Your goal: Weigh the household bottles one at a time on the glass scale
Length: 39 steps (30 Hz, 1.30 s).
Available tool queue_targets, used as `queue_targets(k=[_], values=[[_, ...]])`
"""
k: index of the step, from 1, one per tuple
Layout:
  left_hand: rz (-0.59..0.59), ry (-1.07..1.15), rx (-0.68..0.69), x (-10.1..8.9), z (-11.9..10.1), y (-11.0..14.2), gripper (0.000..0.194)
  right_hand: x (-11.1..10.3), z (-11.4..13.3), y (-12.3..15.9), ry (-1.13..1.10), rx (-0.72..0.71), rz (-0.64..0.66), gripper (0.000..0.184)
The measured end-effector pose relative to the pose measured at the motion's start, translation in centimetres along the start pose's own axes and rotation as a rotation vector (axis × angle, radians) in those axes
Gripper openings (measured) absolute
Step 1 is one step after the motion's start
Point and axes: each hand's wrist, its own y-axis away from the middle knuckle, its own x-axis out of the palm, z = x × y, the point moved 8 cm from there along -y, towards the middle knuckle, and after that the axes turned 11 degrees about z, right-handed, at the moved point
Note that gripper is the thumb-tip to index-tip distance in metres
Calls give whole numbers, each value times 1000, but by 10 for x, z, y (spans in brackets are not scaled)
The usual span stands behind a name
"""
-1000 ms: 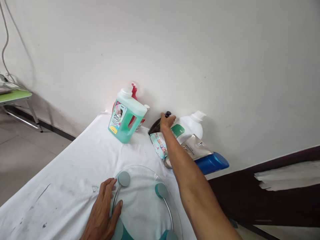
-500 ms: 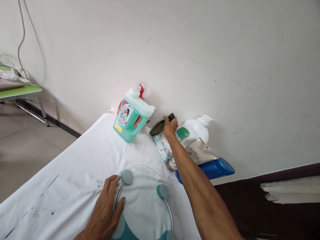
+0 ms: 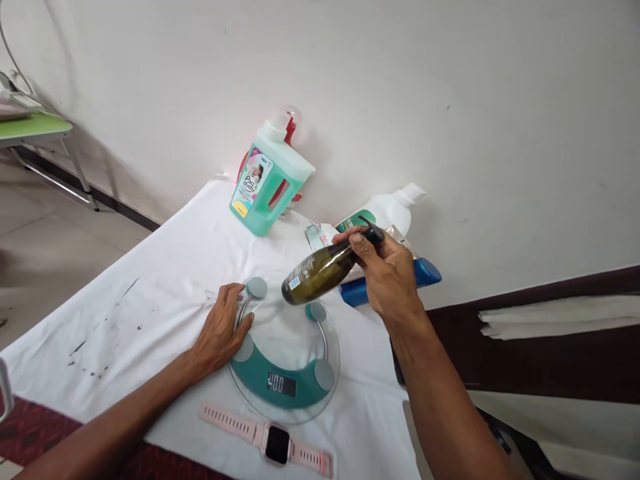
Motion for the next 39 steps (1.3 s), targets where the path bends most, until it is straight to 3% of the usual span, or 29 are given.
queue_targets(k=[3, 6, 16, 20, 23, 27, 31, 34, 39], values=[[1, -19, 6, 0, 2, 0, 43, 11, 6, 40, 44, 52, 55, 36], [2, -40, 17, 0, 3, 0, 44, 17, 9, 63, 87, 34, 85, 28], [19, -39, 6, -2, 2, -2, 44, 18, 7, 82, 190, -12, 0, 29], [34, -44, 5, -2, 1, -3, 44, 15, -1, 96, 102, -86, -12, 51], [39, -44, 0, -1, 1, -3, 45, -3, -31, 119, 88, -56, -146, 55], [39, -54, 4, -1, 0, -4, 45, -32, -108, 166, 118, 210, -384, 53], [57, -76, -12, -2, -2, -4, 46, -38, -164, 200, 60, 333, -511, 63], [73, -92, -42, -2, -3, -6, 46, -34, -175, 204, 57, 327, -523, 64], [79, -129, -55, -3, -4, -6, 47, -31, -171, 201, 148, 326, -488, 60]])
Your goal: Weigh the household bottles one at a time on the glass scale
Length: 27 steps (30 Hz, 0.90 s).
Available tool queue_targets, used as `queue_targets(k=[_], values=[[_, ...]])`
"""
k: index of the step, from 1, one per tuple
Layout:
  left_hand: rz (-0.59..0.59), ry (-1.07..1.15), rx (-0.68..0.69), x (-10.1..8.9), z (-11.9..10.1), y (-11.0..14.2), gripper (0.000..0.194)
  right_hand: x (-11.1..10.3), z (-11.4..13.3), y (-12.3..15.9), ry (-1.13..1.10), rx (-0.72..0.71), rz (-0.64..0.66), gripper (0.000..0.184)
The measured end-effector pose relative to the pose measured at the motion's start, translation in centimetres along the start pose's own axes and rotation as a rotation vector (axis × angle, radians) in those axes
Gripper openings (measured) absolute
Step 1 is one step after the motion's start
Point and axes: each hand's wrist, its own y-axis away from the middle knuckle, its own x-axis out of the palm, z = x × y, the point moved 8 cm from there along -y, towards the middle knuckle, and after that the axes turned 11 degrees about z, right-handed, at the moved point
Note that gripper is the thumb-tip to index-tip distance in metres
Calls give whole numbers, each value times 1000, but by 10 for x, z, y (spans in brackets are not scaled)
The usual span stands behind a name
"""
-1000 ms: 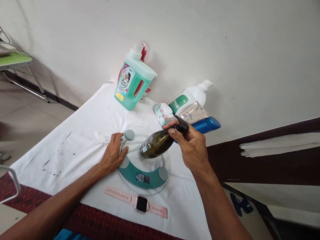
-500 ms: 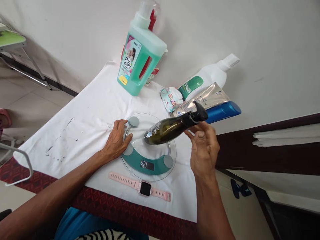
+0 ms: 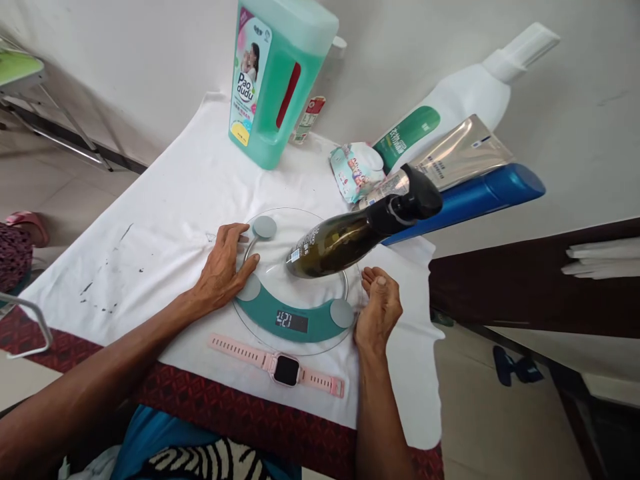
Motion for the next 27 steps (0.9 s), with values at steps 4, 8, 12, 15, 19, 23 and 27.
queue_targets(k=[4, 8, 12, 15, 19, 23, 27], values=[[-2, -26, -4, -1, -1, 0, 46, -2, 1, 1, 99, -14, 17, 56], [6, -31, -12, -2, -2, -1, 46, -1, 1, 2, 165, -3, 35, 55], [19, -35, -12, -2, -3, -1, 46, 0, 4, 2, 115, -11, 30, 56], [22, -35, -13, -1, -3, 0, 45, -1, 3, 1, 28, -12, 10, 58], [14, -30, -6, -1, -3, -1, 45, -1, 2, 0, 22, -6, 6, 59], [18, -27, -13, -1, -2, -1, 46, -2, 3, 0, 32, 7, 6, 57], [23, -32, -8, -2, -2, -1, 46, -1, 0, 0, 31, 7, 5, 59]])
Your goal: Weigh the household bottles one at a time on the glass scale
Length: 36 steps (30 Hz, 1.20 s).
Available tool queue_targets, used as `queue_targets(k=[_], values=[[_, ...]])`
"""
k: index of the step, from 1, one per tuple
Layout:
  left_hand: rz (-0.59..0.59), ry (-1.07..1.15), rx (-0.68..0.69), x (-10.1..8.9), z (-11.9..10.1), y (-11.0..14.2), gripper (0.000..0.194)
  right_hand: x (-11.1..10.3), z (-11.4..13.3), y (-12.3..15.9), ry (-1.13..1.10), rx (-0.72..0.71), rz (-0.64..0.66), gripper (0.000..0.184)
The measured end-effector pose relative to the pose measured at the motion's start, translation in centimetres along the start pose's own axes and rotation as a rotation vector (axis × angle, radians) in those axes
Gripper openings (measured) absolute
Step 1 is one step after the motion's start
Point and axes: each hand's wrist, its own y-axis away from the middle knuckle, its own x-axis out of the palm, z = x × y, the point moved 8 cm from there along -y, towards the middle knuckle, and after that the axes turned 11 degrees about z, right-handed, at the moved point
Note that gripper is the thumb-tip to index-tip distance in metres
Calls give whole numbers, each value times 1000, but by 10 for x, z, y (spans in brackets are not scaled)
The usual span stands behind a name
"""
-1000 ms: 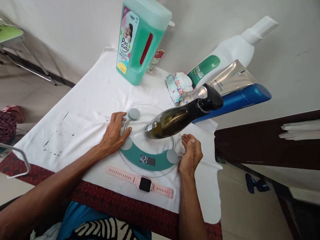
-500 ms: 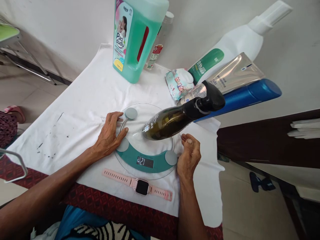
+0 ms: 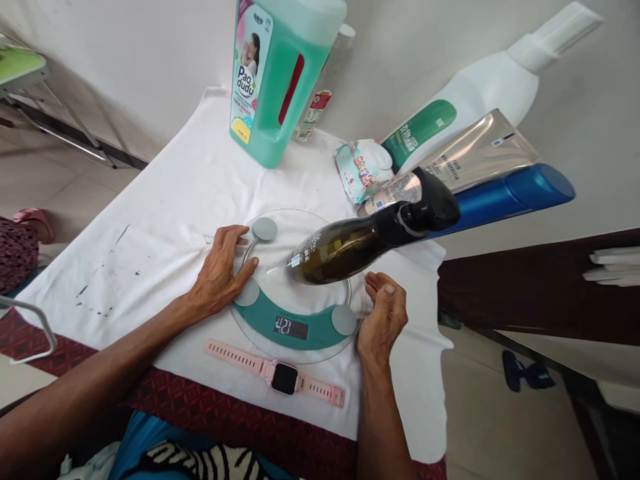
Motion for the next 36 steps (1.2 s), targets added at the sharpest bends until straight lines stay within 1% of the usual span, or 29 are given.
queue_targets(k=[3, 5, 7, 9, 11, 12, 14, 15, 16, 18, 20, 21, 22, 26, 27, 28, 30, 32, 33, 35, 36], values=[[-2, 16, 1, 1, 1, 0, 46, -1, -1, 1, -16, 4, 1, 59], [-13, 38, 4, 1, 1, 1, 47, -4, 4, 3, -49, 23, -9, 56], [-25, 66, 9, 3, 2, 3, 47, -9, 20, 3, -62, -10, -11, 51], [-33, 93, 13, 5, 3, 5, 47, -8, 47, 0, -57, -114, 47, 52], [-48, 118, 24, 7, 3, 6, 47, 5, 74, -4, -77, -203, 182, 66], [-59, 131, 27, 7, 3, 7, 48, 15, 84, -5, -91, -214, 258, 76], [-82, 153, 32, 8, 4, 8, 49, 37, 95, -8, -94, -169, 376, 91], [-92, 161, 33, 8, 4, 9, 49, 46, 97, -8, -87, -131, 407, 93], [-100, 169, 33, 7, 4, 9, 49, 53, 97, -8, -77, -94, 419, 91], [-107, 180, 32, 8, 4, 10, 49, 62, 94, -8, -44, -39, 413, 79], [-105, 184, 32, 9, 4, 10, 49, 64, 93, -9, 5, -23, 402, 67], [-107, 184, 34, 10, 4, 10, 50, 64, 94, -10, 34, -27, 400, 65], [-110, 184, 36, 11, 4, 10, 50, 64, 96, -12, 60, -36, 403, 65], [-134, 196, 39, 13, 7, 11, 51, 67, 113, -16, 96, -78, 429, 86], [-138, 201, 39, 14, 8, 11, 51, 69, 117, -17, 90, -80, 436, 87], [-140, 205, 38, 14, 9, 11, 50, 70, 121, -18, 78, -80, 441, 83], [-145, 210, 32, 14, 10, 11, 48, 72, 130, -22, 41, -75, 452, 65], [-154, 203, 30, 13, 10, 10, 48, 72, 143, -34, -15, -97, 420, 50], [-159, 196, 30, 13, 10, 10, 49, 72, 151, -44, -40, -124, 391, 46], [-160, 182, 39, 13, 9, 10, 49, 75, 170, -72, -75, -216, 312, 47], [-158, 180, 39, 13, 10, 10, 49, 81, 178, -89, -76, -263, 292, 50]])
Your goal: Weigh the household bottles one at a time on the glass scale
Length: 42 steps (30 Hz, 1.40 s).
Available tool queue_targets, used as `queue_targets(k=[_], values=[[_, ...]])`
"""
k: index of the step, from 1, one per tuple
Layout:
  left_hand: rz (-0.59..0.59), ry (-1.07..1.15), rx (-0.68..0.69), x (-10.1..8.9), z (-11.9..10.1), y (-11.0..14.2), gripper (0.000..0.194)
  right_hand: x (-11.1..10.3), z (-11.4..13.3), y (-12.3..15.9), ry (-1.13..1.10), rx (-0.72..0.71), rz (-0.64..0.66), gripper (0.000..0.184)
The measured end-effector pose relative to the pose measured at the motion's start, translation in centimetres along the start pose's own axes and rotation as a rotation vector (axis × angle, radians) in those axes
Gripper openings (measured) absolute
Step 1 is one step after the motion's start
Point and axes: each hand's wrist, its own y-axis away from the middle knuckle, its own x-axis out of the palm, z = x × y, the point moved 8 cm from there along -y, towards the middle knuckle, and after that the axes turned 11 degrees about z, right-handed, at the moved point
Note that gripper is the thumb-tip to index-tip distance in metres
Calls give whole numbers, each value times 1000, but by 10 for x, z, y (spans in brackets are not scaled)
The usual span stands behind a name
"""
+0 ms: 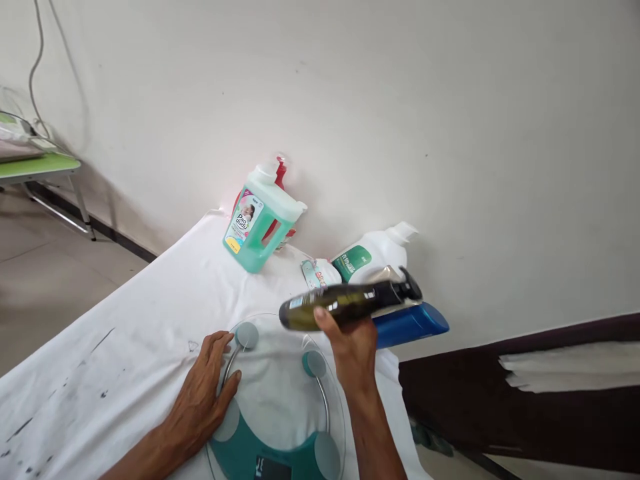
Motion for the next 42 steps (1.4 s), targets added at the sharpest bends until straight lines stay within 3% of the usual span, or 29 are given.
queue_targets(k=[3, 7, 10, 14, 22, 27, 32, 37, 42], values=[[-13, 6, -26, -1, 5, 1, 48, 11, -8, -66, 18, -69, -38, 59], [-2, -12, -23, 2, 10, 0, 50, 35, -44, -140, 115, 57, -102, 63], [-41, 3, -24, 3, 12, -1, 47, 55, -60, -173, 132, 85, -92, 61], [-99, 38, -48, 4, 13, -1, 45, 76, -75, -195, 182, 118, -50, 60], [46, -36, -59, 4, 11, -3, 47, 96, -92, -207, 296, 131, 62, 63], [5, -30, -64, -1, 12, -4, 45, 90, -86, -189, 406, 101, 88, 69], [43, -46, -38, 1, 10, -5, 46, 52, -75, -164, 614, 114, 25, 74], [-5, -32, -31, -4, 6, -4, 43, 2, -91, -157, 813, 333, -37, 75], [16, -9, -13, -4, 2, -4, 47, -11, -114, -162, 912, 494, -14, 79]])
